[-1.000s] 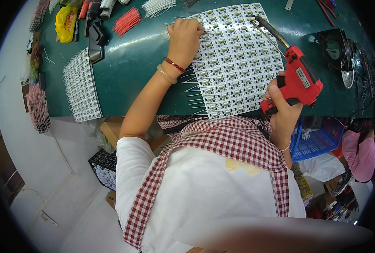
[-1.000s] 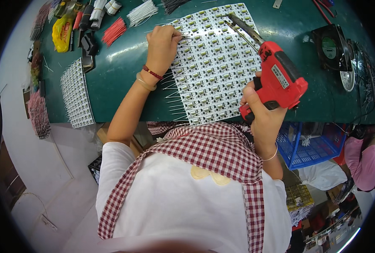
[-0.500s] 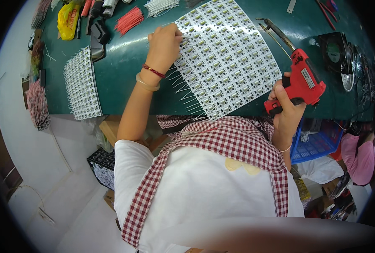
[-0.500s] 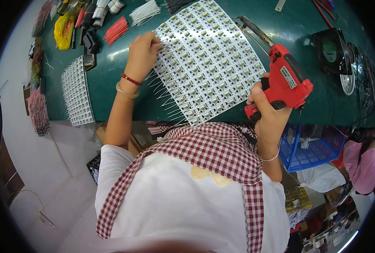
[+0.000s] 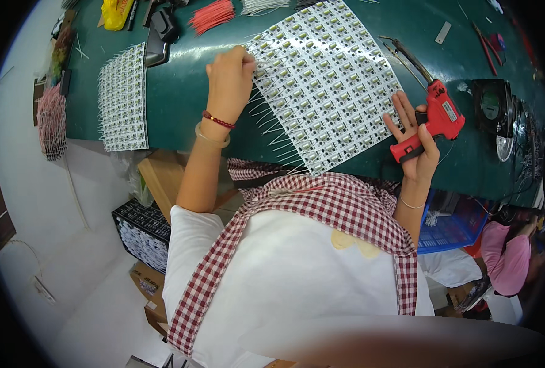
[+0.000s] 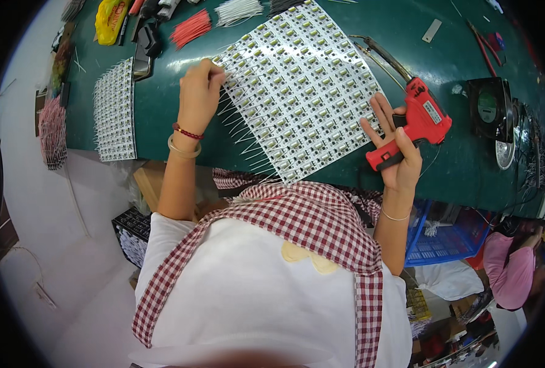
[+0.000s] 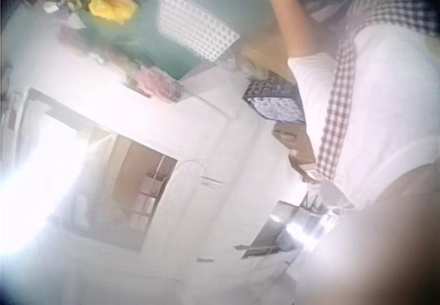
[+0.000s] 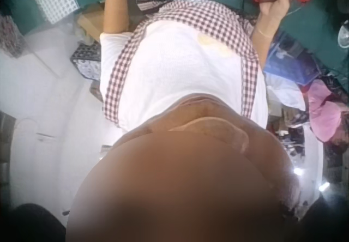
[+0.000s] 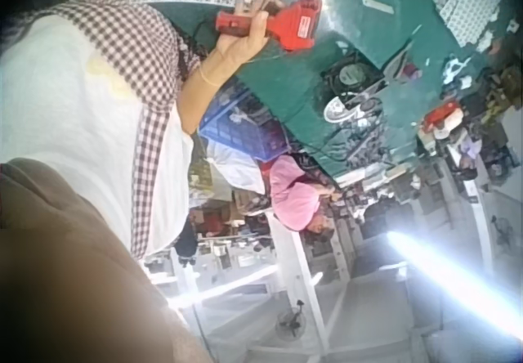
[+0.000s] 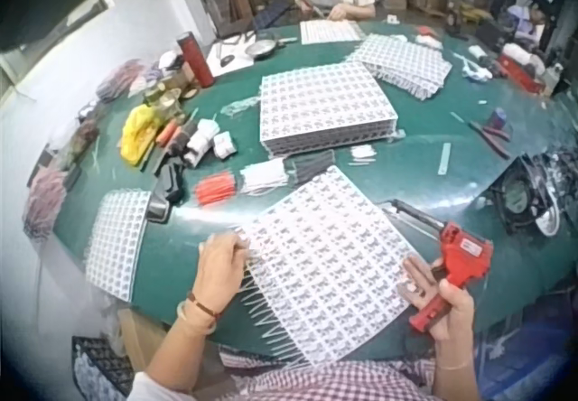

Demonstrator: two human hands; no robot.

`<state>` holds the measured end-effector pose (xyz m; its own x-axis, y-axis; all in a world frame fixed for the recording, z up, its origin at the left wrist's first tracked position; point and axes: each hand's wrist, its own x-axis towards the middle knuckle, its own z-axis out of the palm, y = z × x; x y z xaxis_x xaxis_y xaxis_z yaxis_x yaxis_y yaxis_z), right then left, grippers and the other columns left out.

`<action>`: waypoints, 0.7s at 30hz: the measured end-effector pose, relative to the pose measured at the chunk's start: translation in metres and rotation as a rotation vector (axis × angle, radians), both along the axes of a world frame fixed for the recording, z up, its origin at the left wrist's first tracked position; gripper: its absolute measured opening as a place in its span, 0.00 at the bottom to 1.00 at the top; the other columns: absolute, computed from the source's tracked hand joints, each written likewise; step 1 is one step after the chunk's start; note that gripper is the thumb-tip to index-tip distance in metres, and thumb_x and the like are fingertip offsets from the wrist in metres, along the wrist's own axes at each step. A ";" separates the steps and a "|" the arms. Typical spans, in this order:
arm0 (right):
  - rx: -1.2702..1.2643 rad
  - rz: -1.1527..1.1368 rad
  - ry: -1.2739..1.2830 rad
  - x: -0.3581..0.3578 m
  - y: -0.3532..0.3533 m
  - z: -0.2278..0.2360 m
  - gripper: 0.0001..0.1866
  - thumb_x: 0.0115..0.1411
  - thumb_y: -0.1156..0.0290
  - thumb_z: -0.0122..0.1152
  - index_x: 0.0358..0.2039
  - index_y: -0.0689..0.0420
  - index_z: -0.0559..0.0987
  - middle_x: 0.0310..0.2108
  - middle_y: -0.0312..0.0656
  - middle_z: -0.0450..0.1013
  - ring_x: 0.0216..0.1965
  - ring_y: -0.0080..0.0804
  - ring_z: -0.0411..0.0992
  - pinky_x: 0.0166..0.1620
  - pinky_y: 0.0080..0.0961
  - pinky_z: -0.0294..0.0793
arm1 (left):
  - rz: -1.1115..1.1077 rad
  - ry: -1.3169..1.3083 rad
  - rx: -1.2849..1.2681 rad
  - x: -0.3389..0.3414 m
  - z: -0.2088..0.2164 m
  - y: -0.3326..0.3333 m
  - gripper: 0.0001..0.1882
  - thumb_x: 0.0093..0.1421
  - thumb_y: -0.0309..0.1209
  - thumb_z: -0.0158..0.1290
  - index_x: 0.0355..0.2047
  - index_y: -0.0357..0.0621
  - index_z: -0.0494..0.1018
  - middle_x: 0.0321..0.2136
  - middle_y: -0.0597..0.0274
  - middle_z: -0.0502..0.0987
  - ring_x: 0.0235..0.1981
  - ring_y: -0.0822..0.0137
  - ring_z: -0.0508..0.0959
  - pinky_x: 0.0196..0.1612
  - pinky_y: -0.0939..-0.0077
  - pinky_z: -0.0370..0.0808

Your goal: The person joins components and wire leads on a panel of LED circuit boards using a trigger-operated soldering gun.

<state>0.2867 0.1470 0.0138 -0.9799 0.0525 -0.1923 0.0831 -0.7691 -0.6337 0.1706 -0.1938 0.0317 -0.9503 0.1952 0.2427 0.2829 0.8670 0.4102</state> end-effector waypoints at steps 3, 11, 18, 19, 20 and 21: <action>0.010 0.001 0.004 0.004 -0.005 -0.001 0.16 0.60 0.74 0.53 0.49 0.58 0.65 0.62 0.64 0.54 0.66 0.55 0.49 0.63 0.57 0.56 | -0.017 0.091 0.073 -0.009 -0.007 -0.001 0.03 0.53 0.26 0.56 0.27 0.41 0.73 0.25 0.58 0.77 0.30 0.56 0.74 0.35 0.63 0.68; 0.076 -0.029 0.011 0.009 -0.008 -0.006 0.16 0.60 0.75 0.53 0.48 0.58 0.66 0.62 0.63 0.54 0.66 0.55 0.49 0.63 0.58 0.55 | 0.026 0.136 0.009 -0.008 -0.030 0.022 0.03 0.51 0.28 0.58 0.24 0.46 0.74 0.26 0.64 0.76 0.34 0.59 0.72 0.38 0.62 0.61; 0.044 -0.038 0.022 0.012 -0.007 -0.009 0.16 0.59 0.76 0.53 0.49 0.58 0.65 0.61 0.63 0.55 0.66 0.54 0.51 0.63 0.57 0.56 | 0.040 0.166 -0.037 -0.012 -0.040 0.026 0.04 0.51 0.26 0.56 0.25 0.44 0.71 0.26 0.61 0.76 0.34 0.56 0.72 0.37 0.60 0.62; 0.039 -0.047 0.019 0.013 -0.008 -0.009 0.17 0.59 0.76 0.53 0.49 0.58 0.65 0.61 0.63 0.56 0.66 0.54 0.51 0.63 0.57 0.56 | 0.032 0.147 -0.032 -0.013 -0.041 0.026 0.04 0.51 0.25 0.56 0.26 0.44 0.71 0.26 0.61 0.76 0.34 0.56 0.72 0.37 0.60 0.62; 0.039 -0.046 0.019 0.015 -0.008 -0.009 0.17 0.59 0.76 0.53 0.49 0.58 0.65 0.61 0.63 0.56 0.66 0.54 0.51 0.63 0.57 0.56 | 0.033 0.147 -0.033 -0.014 -0.043 0.026 0.04 0.51 0.25 0.56 0.26 0.44 0.71 0.26 0.61 0.76 0.34 0.56 0.72 0.37 0.60 0.62; 0.040 -0.052 0.019 0.017 -0.010 -0.008 0.17 0.59 0.77 0.53 0.49 0.59 0.65 0.61 0.62 0.56 0.66 0.54 0.51 0.63 0.57 0.57 | 0.020 0.146 -0.044 -0.015 -0.044 0.027 0.04 0.51 0.24 0.55 0.27 0.45 0.71 0.27 0.62 0.75 0.35 0.57 0.71 0.39 0.61 0.61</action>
